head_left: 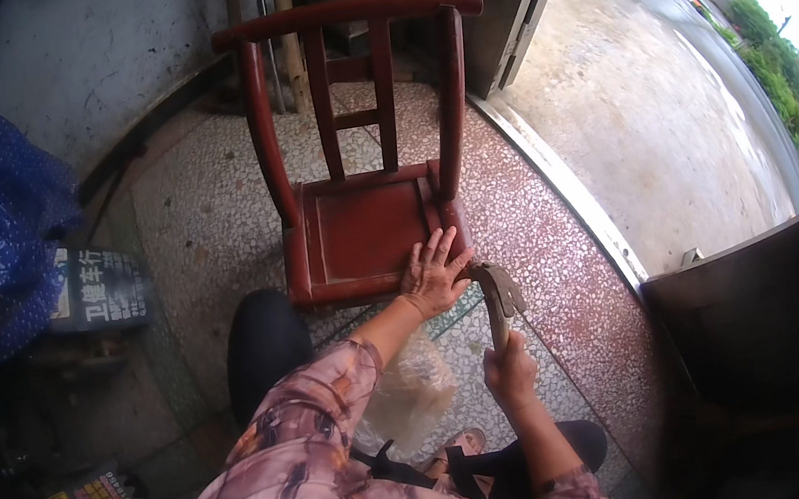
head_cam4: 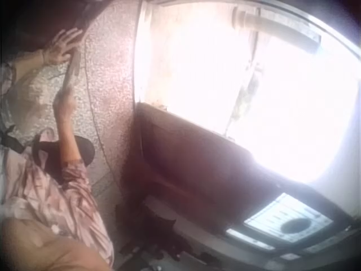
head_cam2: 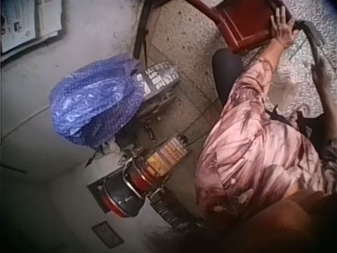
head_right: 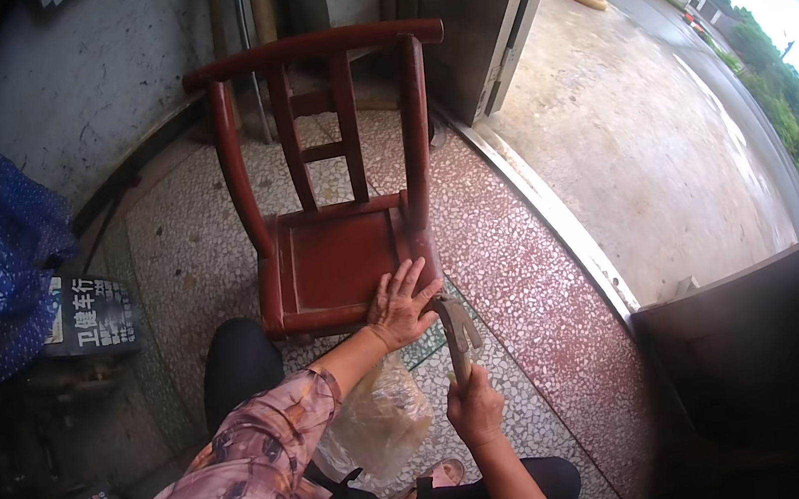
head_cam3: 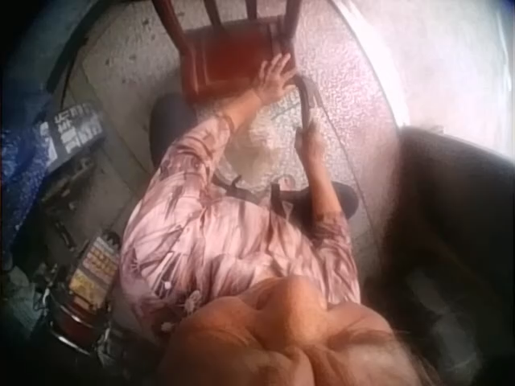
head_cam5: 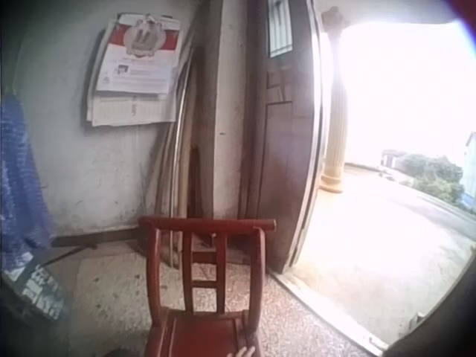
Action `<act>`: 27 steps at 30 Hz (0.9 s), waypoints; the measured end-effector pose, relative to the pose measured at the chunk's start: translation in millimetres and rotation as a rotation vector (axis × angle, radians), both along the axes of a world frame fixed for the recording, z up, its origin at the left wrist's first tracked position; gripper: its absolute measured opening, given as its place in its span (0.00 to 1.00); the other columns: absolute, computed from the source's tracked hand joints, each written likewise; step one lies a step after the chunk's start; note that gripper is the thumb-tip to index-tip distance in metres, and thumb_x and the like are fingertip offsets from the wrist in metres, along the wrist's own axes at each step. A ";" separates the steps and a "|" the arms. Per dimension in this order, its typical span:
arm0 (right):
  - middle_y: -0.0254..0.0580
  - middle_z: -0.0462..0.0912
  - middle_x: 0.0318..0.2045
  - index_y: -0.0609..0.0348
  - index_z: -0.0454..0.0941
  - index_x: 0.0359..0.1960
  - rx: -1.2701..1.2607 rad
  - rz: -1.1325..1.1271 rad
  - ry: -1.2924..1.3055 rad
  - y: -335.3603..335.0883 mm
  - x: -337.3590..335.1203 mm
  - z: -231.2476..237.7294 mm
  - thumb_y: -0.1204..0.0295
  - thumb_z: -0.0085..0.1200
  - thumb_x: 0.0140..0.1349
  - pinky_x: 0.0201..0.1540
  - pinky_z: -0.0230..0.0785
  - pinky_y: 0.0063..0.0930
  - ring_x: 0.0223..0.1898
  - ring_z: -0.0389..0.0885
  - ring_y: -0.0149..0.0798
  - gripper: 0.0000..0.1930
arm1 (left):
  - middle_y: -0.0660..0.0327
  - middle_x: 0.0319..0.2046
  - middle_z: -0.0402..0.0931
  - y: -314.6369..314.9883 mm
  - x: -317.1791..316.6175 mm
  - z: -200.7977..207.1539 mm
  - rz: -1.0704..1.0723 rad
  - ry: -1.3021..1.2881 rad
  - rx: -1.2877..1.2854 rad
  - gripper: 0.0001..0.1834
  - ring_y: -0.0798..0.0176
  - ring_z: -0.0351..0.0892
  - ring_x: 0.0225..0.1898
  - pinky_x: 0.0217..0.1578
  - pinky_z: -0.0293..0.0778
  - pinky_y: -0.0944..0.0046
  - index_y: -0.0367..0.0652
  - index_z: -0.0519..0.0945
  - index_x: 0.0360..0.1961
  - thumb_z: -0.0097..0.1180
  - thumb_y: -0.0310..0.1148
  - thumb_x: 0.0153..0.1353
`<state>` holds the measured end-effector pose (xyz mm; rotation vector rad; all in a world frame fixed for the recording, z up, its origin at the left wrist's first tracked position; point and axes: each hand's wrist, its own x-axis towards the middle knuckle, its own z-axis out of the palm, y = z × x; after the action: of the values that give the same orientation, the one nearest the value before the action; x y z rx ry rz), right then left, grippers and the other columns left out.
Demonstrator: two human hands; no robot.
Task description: Using a hammer to fix a small wooden chair.
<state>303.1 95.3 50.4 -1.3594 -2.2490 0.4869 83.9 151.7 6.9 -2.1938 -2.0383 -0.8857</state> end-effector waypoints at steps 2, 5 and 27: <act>0.53 0.77 0.23 0.60 0.63 0.49 -0.078 -0.016 -0.089 0.0 -0.3 -6.6 0.70 0.57 0.53 0.25 0.69 0.52 0.23 0.78 0.60 0.23 | 0.51 0.67 0.53 -0.1 0.1 -0.8 -0.003 0.032 -0.092 0.31 0.47 0.51 0.67 0.59 0.53 0.41 0.58 0.70 0.61 0.57 0.51 0.54; 0.54 0.77 0.24 0.61 0.63 0.48 -0.134 -0.032 -0.081 2.1 -2.7 1.6 0.71 0.58 0.53 0.25 0.68 0.52 0.23 0.78 0.61 0.22 | 0.50 0.66 0.55 -0.1 -0.2 -7.2 0.011 0.043 -0.067 0.30 0.47 0.52 0.67 0.59 0.54 0.42 0.60 0.71 0.60 0.56 0.51 0.55; 0.55 0.76 0.25 0.53 0.61 0.50 -0.042 -0.096 0.319 1.2 -0.1 8.2 0.67 0.57 0.54 0.30 0.67 0.53 0.30 0.77 0.64 0.24 | 0.54 0.66 0.56 4.6 7.5 -10.3 0.078 0.058 -0.001 0.23 0.48 0.54 0.67 0.56 0.56 0.33 0.66 0.75 0.57 0.53 0.47 0.59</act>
<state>303.0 96.5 58.6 -1.3001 -1.9171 0.6696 91.4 156.3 -3.4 -2.0981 -2.0830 -0.8042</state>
